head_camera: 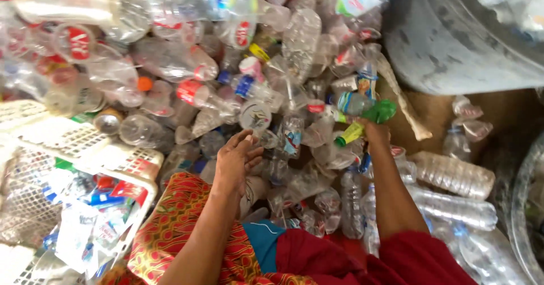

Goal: Sorting plastic bottles by removing caps and seals using a small cutter and placing them into separate containers

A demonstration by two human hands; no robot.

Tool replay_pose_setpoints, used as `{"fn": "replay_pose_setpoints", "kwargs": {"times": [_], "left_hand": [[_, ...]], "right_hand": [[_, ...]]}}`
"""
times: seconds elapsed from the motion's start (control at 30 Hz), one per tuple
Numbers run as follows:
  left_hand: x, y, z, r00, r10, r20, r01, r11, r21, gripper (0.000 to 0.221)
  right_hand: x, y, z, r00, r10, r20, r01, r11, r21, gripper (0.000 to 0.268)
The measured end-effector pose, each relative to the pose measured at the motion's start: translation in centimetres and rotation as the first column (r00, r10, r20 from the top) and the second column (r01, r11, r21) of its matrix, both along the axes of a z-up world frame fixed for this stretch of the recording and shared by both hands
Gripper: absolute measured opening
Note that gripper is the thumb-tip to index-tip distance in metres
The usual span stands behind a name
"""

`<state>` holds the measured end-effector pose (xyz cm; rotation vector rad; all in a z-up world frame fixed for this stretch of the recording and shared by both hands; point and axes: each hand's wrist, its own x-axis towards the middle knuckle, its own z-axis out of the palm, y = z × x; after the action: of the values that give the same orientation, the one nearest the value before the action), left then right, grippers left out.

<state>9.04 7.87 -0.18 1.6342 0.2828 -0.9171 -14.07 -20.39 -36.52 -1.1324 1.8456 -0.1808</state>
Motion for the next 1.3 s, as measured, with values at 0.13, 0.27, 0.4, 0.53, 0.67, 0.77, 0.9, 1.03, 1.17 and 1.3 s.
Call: {"fn": "replay_pose_setpoints", "kwargs": {"times": [0.13, 0.27, 0.4, 0.53, 0.67, 0.77, 0.9, 1.03, 1.17, 1.3], "left_hand": [[0.1, 0.8, -0.3, 0.998, -0.034, 0.054, 0.035, 0.999, -0.025, 0.042], [-1.5, 1.3, -1.0, 0.989, -0.032, 0.143, 0.054, 0.987, -0.154, 0.046], [0.0, 1.2, 1.3, 0.996, 0.083, 0.044, -0.08, 0.995, -0.061, 0.049], [0.3, 0.8, 1.4, 0.996, 0.079, 0.03, -0.077, 0.996, -0.051, 0.055], [-1.3, 0.4, 1.5, 0.999, -0.013, -0.043, 0.011, 0.999, -0.048, 0.045], [-1.2, 0.5, 1.4, 0.992, -0.123, -0.026, 0.118, 0.983, -0.143, 0.054], [-0.6, -0.2, 1.4, 0.989, -0.1, 0.107, 0.107, 0.992, -0.064, 0.087], [-1.1, -2.4, 4.1, 0.973, -0.098, 0.211, 0.11, 0.993, -0.048, 0.085], [-0.7, -1.1, 9.0, 0.869, -0.278, 0.41, 0.214, 0.957, 0.195, 0.073], [0.3, 3.2, 14.2, 0.651, -0.231, 0.723, 0.153, 0.973, 0.172, 0.068]], "right_hand": [[12.1, 6.2, 33.7, 0.904, 0.181, 0.387, -0.251, 0.958, 0.137, 0.11], [22.3, 7.2, 42.6, -0.544, 0.124, 0.83, -0.358, 0.861, -0.363, 0.064], [26.8, 6.4, 44.5, 0.125, 0.657, 0.744, -0.087, 0.754, -0.651, 0.029], [25.4, 7.9, 32.3, 0.433, 0.898, -0.081, -0.81, 0.349, -0.471, 0.029], [24.7, 8.8, 20.0, 0.254, 0.936, -0.243, -0.955, 0.202, -0.219, 0.072], [21.9, 9.3, 19.4, 0.364, 0.929, -0.066, -0.903, 0.335, -0.271, 0.071], [15.7, 12.0, 28.3, 0.478, 0.754, 0.45, -0.687, 0.641, -0.343, 0.083], [10.3, 15.0, 33.3, 0.348, 0.574, 0.741, -0.548, 0.766, -0.336, 0.066], [13.5, 11.7, 38.9, 0.713, 0.626, 0.317, -0.524, 0.775, -0.353, 0.063], [19.3, 7.3, 44.7, 0.127, 0.064, 0.99, -0.237, 0.971, -0.032, 0.034]]}}
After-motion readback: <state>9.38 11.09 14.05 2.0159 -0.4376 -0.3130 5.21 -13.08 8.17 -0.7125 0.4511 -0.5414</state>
